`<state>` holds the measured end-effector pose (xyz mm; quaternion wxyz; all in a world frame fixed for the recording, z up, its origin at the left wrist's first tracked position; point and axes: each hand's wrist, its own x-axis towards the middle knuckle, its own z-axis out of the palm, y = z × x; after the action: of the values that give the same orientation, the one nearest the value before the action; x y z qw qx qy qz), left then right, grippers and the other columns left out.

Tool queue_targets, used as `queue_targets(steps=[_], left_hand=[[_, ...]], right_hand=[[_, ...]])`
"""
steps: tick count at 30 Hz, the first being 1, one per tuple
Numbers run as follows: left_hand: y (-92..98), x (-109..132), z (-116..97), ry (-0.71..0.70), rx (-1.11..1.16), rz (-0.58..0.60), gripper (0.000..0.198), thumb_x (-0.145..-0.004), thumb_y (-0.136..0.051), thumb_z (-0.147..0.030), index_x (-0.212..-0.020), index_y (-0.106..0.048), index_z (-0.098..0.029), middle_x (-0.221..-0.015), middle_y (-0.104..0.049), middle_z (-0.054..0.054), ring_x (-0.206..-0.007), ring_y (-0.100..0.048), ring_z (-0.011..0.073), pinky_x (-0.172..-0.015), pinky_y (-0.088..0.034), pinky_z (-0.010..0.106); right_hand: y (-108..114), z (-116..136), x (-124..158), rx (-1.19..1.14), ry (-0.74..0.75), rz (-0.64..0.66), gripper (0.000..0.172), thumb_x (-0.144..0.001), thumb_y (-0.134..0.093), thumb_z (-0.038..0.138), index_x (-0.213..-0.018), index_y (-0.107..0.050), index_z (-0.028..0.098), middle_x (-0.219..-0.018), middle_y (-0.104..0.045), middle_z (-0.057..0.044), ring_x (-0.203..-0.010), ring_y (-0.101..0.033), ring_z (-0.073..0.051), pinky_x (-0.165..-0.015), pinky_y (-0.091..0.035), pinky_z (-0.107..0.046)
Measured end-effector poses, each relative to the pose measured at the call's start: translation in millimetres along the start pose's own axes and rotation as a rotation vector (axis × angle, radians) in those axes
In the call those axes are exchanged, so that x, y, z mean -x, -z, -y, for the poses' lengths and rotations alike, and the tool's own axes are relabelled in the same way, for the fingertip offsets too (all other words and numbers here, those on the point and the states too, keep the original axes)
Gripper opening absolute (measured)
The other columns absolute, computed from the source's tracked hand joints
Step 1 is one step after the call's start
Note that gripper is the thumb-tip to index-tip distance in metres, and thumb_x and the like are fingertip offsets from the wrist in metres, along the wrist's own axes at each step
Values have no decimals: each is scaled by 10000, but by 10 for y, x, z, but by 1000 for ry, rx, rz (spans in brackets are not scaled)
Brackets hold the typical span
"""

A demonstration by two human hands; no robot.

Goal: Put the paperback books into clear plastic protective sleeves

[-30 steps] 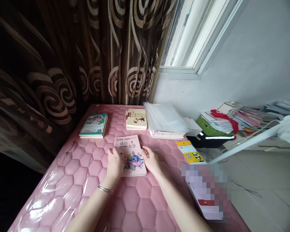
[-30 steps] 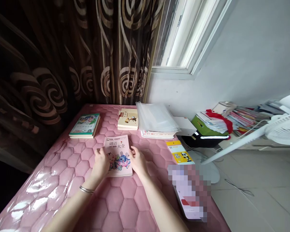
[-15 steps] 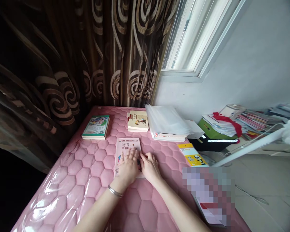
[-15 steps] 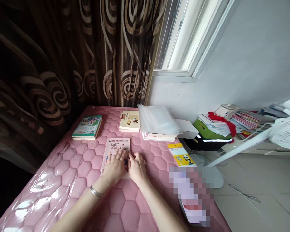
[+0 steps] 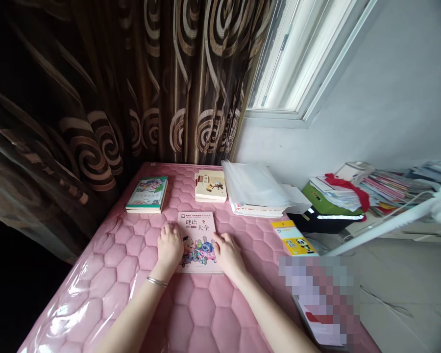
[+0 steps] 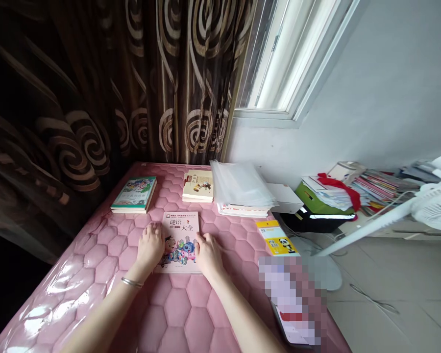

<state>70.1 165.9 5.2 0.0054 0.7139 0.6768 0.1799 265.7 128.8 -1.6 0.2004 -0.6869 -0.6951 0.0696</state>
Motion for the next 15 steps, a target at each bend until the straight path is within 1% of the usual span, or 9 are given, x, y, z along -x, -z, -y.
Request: queue_targets(steps=[1,3,5,7,9,11,14,15], left_hand=[[19,21,-16,45,30,11,426,-934,-348,-192,-1302,-522,-65,-1238,-586,253,-1136,-591,315,-890,-500,434],[47,27,-62,147,130,88,385,-934,-349,-175,-1259,-518,-55,-1111,-629,231,-1003,-655,279,-791,-520,356],[66,-15,-96,237,222,171,343,-934,-376,-181,-1215,-519,-45,-1065,-653,229,-971,-674,272,-769,-511,329],[76,-82,-103,278,275,217,291,-931,-409,-194,-1139,-552,-48,-1023,-681,229,-978,-679,284,-774,-502,329],[78,-135,-98,282,308,232,241,-922,-436,-190,-1061,-587,-63,-979,-704,220,-966,-687,292,-766,-497,330],[72,-155,-97,286,347,235,209,-909,-451,-169,-1024,-601,-78,-984,-713,217,-959,-692,287,-757,-494,323],[57,-122,-112,296,412,215,229,-903,-432,-121,-1069,-589,-96,-1056,-712,202,-971,-694,251,-761,-493,296],[54,-101,-121,300,432,205,250,-906,-420,-111,-1099,-578,-100,-1079,-709,195,-979,-692,239,-766,-494,289]], right_hand=[[10,11,-47,-37,-21,12,312,-893,-484,176,-1117,-689,247,-985,-655,-76,-941,-613,-205,-811,-449,-285],[18,25,-145,-121,-108,27,246,-848,-533,171,-991,-719,244,-975,-688,-68,-920,-643,-209,-781,-466,-279],[9,21,-229,-192,-193,24,214,-814,-569,178,-946,-723,247,-970,-718,-61,-906,-668,-218,-761,-481,-286],[-12,-3,-284,-272,-236,18,222,-791,-588,175,-951,-724,247,-950,-742,-54,-896,-689,-220,-757,-494,-291],[-33,-43,-311,-333,-260,19,221,-773,-600,172,-940,-727,241,-921,-758,-48,-874,-705,-219,-745,-506,-293],[-46,-90,-317,-381,-272,28,197,-764,-608,172,-906,-729,232,-884,-766,-43,-837,-716,-214,-727,-514,-291],[-50,-156,-311,-421,-272,41,148,-773,-610,198,-868,-721,217,-828,-765,-35,-751,-718,-201,-701,-523,-290],[-50,-173,-308,-432,-276,37,143,-777,-611,212,-875,-716,208,-836,-764,-41,-753,-717,-203,-710,-526,-296]])
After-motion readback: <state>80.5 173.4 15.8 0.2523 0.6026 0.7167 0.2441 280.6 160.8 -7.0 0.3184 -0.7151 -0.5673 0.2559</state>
